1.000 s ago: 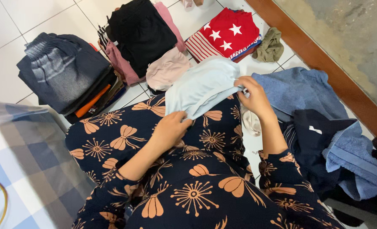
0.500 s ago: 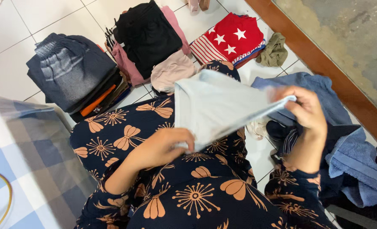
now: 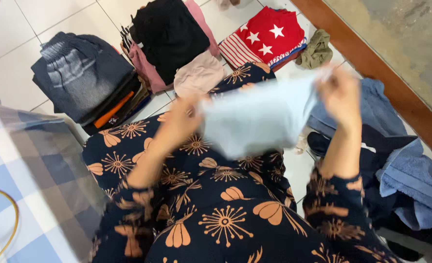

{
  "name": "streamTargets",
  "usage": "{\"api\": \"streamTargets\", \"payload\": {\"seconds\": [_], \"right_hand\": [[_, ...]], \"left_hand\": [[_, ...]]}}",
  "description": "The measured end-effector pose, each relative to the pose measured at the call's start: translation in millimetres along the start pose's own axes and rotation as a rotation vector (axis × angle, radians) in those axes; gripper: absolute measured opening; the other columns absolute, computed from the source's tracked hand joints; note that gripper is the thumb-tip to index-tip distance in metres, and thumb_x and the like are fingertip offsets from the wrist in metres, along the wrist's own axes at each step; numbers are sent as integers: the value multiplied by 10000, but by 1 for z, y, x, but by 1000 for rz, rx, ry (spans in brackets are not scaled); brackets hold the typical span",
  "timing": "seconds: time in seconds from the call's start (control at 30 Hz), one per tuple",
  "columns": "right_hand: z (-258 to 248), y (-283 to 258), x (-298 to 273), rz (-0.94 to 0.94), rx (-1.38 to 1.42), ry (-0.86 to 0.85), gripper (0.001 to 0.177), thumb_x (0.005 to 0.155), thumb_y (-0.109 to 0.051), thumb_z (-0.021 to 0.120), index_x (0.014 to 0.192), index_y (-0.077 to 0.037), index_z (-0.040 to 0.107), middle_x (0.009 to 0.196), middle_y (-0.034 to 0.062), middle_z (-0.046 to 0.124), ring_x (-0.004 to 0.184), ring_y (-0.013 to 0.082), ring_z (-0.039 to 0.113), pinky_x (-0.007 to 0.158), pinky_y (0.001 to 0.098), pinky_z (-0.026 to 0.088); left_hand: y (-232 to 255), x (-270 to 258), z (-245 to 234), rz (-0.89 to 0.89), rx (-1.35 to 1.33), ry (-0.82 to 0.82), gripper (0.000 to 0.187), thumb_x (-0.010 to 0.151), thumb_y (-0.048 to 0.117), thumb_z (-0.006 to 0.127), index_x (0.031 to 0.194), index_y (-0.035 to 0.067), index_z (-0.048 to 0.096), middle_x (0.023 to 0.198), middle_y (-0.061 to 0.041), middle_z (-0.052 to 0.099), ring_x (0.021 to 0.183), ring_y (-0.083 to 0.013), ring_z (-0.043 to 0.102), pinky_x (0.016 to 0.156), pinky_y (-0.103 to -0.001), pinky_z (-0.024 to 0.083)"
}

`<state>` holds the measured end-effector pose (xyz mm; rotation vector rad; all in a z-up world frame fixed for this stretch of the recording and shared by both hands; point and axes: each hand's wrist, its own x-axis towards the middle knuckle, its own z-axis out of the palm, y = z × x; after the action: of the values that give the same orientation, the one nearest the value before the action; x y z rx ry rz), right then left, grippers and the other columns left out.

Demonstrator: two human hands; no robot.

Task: The person folds several pieces of clothing, including pants and undergarments, by hand on the floor and places them into organized stacks.

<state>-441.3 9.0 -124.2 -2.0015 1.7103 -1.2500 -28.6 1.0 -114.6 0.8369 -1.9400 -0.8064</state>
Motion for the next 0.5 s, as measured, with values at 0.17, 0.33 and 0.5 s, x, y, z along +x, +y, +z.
{"api": "streamTargets", "payload": {"seconds": [0.17, 0.33, 0.5], "right_hand": [[-34, -63, 47, -281, 461, 295, 103, 1135, -53, 657, 1193, -9, 584, 1179, 114, 694, 1096, 201, 675, 975, 313, 549], [-59, -79, 8, -157, 366, 67, 102, 1063, 15, 641, 1153, -2, 597, 1212, 111, 673, 1181, 190, 659, 1065, 321, 533], [-67, -25, -41, 142, 108, -414, 177, 930, 39, 661, 1093, -22, 695, 1044, 49, 729, 991, 150, 655, 891, 290, 519]], "left_hand": [[60, 43, -41, 124, -60, 355, 310, 963, -123, 621, 1230, 32, 631, 1130, -71, 717, 1052, -134, 706, 932, -257, 562], [83, 24, -52, 75, 18, 94, 294, 900, -109, 670, 1153, 39, 691, 1137, -86, 759, 1005, -129, 737, 846, -251, 568], [55, -15, -28, -216, -216, -482, 309, 838, -58, 692, 1118, 64, 737, 1028, -45, 798, 912, -122, 763, 792, -240, 602]]}}
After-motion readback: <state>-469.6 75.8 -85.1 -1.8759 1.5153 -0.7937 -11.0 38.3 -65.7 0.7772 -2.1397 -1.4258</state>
